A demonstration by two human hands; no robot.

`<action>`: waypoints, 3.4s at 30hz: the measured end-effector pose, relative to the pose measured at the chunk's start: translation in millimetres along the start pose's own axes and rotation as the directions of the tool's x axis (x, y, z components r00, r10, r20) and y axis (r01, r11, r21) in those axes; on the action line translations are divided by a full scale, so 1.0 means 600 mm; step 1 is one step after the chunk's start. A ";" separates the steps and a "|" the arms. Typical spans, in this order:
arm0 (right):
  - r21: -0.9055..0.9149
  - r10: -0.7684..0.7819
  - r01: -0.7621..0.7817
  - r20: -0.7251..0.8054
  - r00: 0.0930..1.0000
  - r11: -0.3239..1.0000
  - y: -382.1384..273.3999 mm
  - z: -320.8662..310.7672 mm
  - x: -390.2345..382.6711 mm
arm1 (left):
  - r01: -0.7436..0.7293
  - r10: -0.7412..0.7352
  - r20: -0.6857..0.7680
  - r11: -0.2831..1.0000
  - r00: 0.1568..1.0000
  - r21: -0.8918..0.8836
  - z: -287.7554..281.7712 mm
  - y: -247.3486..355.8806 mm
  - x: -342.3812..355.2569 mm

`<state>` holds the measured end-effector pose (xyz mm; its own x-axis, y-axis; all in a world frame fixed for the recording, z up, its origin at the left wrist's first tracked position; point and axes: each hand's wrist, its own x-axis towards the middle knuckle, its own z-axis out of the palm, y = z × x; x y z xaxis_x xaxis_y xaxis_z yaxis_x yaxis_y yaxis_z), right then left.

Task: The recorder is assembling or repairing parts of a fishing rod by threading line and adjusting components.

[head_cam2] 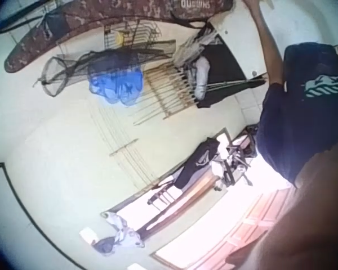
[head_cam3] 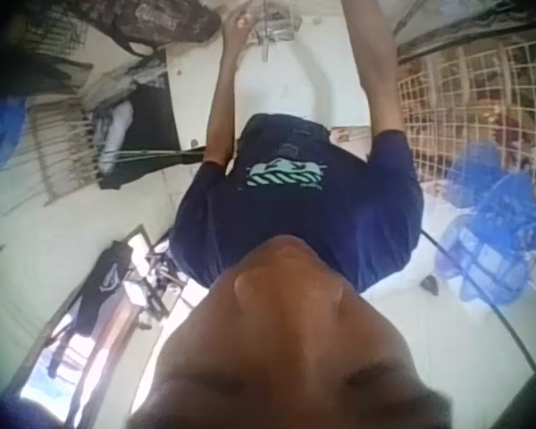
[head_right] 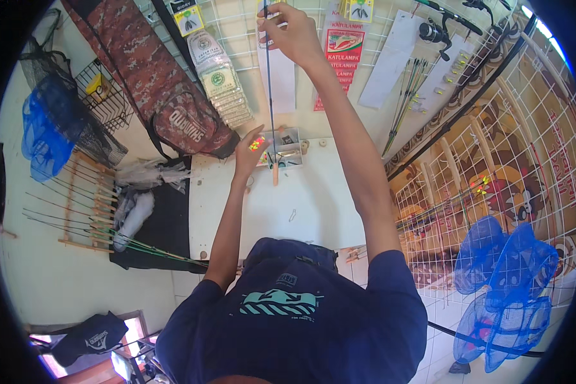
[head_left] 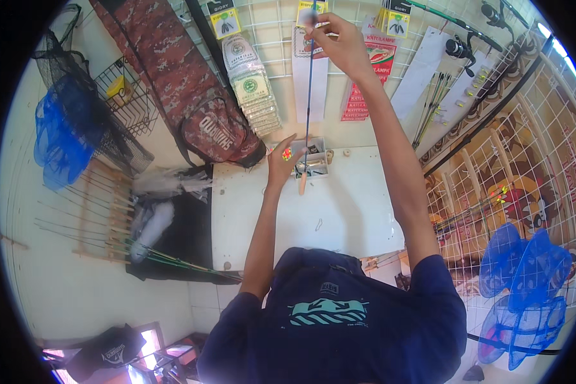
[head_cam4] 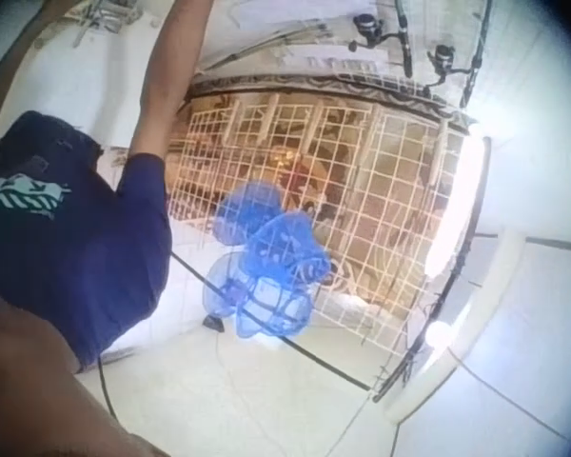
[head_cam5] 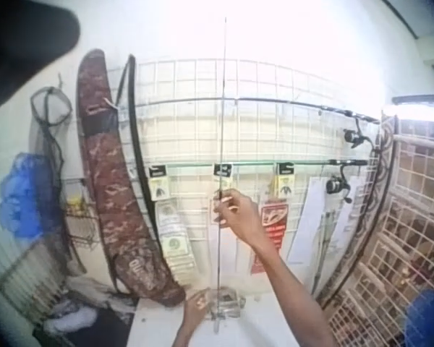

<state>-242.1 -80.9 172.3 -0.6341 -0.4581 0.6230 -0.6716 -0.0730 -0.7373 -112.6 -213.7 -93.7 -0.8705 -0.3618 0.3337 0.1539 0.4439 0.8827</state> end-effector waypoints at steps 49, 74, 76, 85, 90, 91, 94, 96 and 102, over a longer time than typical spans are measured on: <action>0.212 0.343 -0.326 -0.047 0.938 0.921 0.167 0.097 -0.188 | 0.432 -0.531 0.136 0.791 0.836 0.433 -0.029 -0.281 -0.311; 0.177 0.351 -0.336 -0.064 0.934 0.925 0.154 0.101 -0.189 | -0.115 0.088 -0.374 0.992 0.923 -0.050 0.058 0.054 -0.006; 0.186 0.401 -0.386 -0.051 0.915 0.904 0.153 0.103 -0.189 | -0.060 0.040 -0.308 0.997 0.951 -0.056 0.057 0.046 -0.022; 0.223 0.327 -0.286 -0.172 0.929 0.932 0.167 0.119 -0.213 | 0.135 -0.135 -0.031 0.991 0.990 -0.006 0.070 -0.028 -0.108; 0.199 0.396 -0.370 -0.110 0.912 0.908 0.174 0.132 -0.223 | 0.223 -0.242 0.120 0.962 0.963 0.156 0.071 -0.087 -0.157; 0.197 0.395 -0.370 -0.112 0.912 0.908 0.177 0.131 -0.225 | 0.221 -0.241 0.122 0.963 0.963 0.154 0.073 -0.091 -0.162; 0.187 0.414 -0.388 -0.123 0.902 0.902 0.177 0.138 -0.228 | 0.304 -0.343 0.166 0.927 0.925 0.219 0.071 -0.109 -0.176; 0.191 0.413 -0.388 -0.121 0.902 0.902 0.180 0.141 -0.230 | 0.323 -0.350 0.178 0.933 0.920 0.160 0.072 -0.123 -0.181; 0.220 0.399 -0.368 -0.112 0.910 0.903 0.197 0.148 -0.244 | 0.388 -0.355 0.296 0.919 0.887 -0.063 0.075 -0.165 -0.207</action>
<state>-194.5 -101.2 -29.0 -0.8877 -0.3471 0.3025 -0.2888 -0.0918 -0.9530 -40.6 -176.0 -237.5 -0.9650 -0.2359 -0.1148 -0.1672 0.2159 0.9620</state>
